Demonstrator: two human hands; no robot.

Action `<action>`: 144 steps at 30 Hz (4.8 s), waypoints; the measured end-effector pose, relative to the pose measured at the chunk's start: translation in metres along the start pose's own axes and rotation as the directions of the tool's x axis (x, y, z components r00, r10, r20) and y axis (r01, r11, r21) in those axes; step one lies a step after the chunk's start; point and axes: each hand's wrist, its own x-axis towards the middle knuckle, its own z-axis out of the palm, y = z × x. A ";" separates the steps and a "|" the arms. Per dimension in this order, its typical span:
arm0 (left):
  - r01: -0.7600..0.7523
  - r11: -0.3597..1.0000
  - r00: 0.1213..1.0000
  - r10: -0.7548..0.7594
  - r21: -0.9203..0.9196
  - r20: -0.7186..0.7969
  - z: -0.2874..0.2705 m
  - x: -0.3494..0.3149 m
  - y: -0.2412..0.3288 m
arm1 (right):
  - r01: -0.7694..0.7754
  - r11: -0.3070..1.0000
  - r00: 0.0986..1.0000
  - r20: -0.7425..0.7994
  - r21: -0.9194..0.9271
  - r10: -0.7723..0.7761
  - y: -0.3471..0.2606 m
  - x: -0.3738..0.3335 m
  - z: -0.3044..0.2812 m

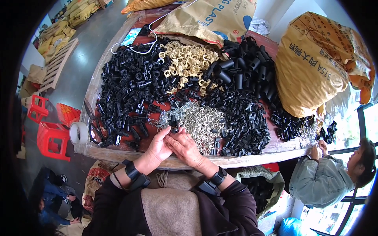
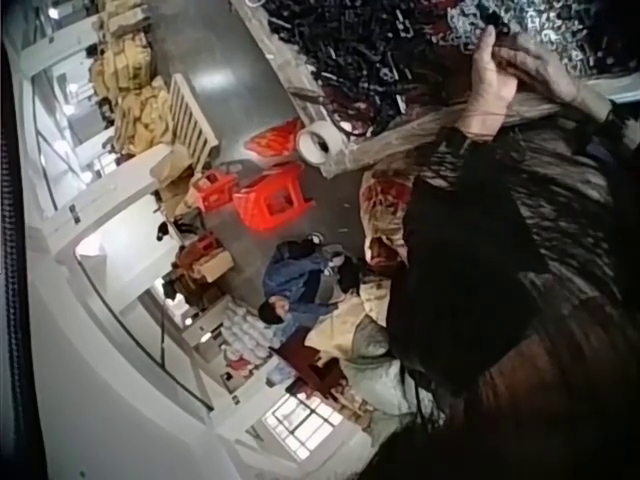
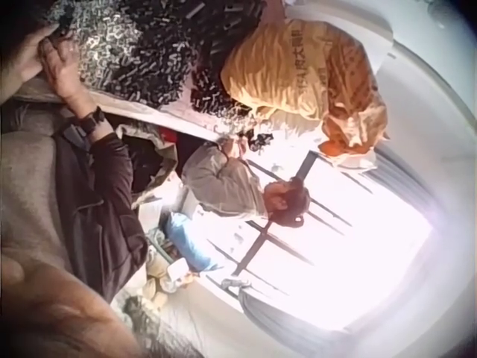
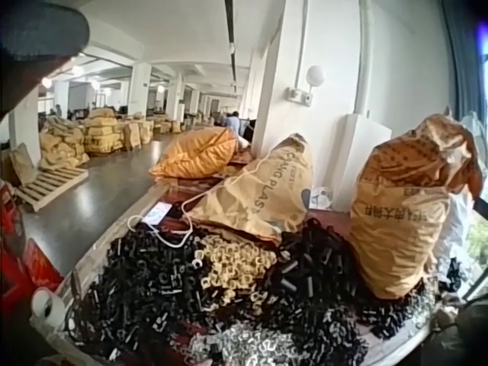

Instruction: The person assembles components by hand, picking up a black plastic part and a small metal ring, fitting the ring onto the part, and then inserting a beige plastic clip into the assembly.

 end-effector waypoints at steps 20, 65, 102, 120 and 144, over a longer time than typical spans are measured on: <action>0.076 0.934 0.997 -0.059 0.348 -0.057 0.014 -0.013 0.017 | -0.415 0.697 0.902 0.167 0.585 0.397 0.016 0.006 -0.060; 0.269 0.923 0.963 -0.258 0.276 -0.075 0.014 -0.018 0.005 | -0.476 0.823 0.850 -0.078 0.311 0.521 -0.011 0.003 -0.043; 0.059 0.931 0.998 -0.056 0.360 -0.020 0.025 -0.015 0.001 | -0.383 0.851 0.874 -0.158 0.358 0.459 -0.001 0.003 -0.039; 0.169 0.836 0.980 -0.197 0.522 -0.002 0.015 -0.016 -0.006 | -0.225 0.974 0.967 -0.123 0.006 0.224 -0.004 -0.017 -0.039; 0.000 0.914 1.000 -0.013 0.406 0.029 0.003 -0.009 0.025 | -0.557 0.813 0.799 -0.375 -0.169 0.470 0.123 0.050 -0.100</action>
